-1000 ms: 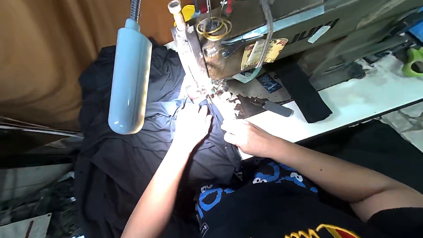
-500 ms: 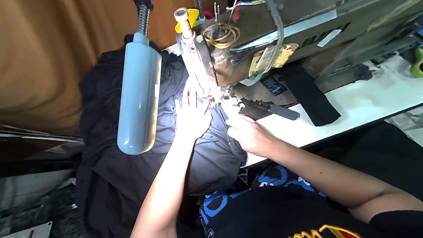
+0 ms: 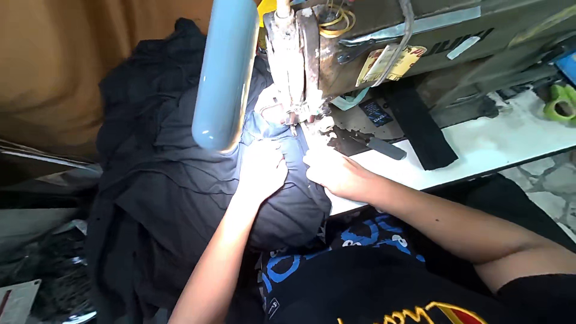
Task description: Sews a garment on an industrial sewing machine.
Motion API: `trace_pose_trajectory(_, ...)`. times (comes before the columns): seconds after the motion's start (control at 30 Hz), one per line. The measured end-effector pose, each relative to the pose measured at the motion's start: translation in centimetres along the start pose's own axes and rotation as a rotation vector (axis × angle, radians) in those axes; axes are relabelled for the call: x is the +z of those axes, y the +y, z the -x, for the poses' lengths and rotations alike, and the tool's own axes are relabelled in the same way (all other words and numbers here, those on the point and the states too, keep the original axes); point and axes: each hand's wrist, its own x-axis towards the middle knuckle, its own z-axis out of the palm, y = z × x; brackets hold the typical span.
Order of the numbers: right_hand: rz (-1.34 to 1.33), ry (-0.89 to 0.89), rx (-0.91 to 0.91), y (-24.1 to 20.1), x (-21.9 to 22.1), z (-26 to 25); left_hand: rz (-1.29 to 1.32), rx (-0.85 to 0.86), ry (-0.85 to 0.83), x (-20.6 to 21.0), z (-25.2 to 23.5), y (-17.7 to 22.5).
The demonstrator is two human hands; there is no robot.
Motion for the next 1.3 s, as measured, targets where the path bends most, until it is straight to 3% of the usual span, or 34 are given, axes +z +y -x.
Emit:
trace_pose_trajectory(0.1,-0.016,0.076,0.000,0.0,0.5,0.5,0.168,-0.015,0.054,0.1,-0.3,3.3)
trace_pose_trajectory(0.17,-0.014,0.137,-0.008,0.0,1.1,0.5,0.246,0.010,-0.050,0.6,-0.3,4.5)
trace_pose_trajectory(0.27,-0.009,0.207,-0.015,-0.1,1.5,0.7,0.107,-0.028,-0.225,1.4,-0.2,4.5)
trace_pose_trajectory(0.5,-0.013,0.262,0.015,0.1,2.6,0.8,-0.002,-0.113,-0.251,1.6,0.3,5.0)
trace_pose_trajectory(0.7,-0.024,0.292,0.024,0.0,2.8,0.9,-0.028,-0.075,-0.136,2.1,0.2,4.9)
trace_pose_trajectory(0.83,-0.014,0.291,0.039,-0.1,3.0,0.9,-0.041,0.045,-0.070,1.8,-0.5,3.5)
trace_pose_trajectory(0.93,-0.005,0.274,0.038,-0.1,2.9,0.9,-0.055,0.090,-0.108,1.3,-0.7,3.0)
trace_pose_trajectory(1.03,0.006,0.274,0.028,-0.1,2.8,0.9,0.009,0.085,-0.121,0.9,-1.5,2.1)
trace_pose_trajectory(1.13,-0.002,0.320,0.003,0.2,3.1,1.0,0.088,0.048,0.004,1.5,-1.9,1.6)
trace_pose_trajectory(1.3,-0.183,0.150,0.069,1.8,0.3,0.0,-0.008,0.051,0.041,2.7,-1.0,2.3)
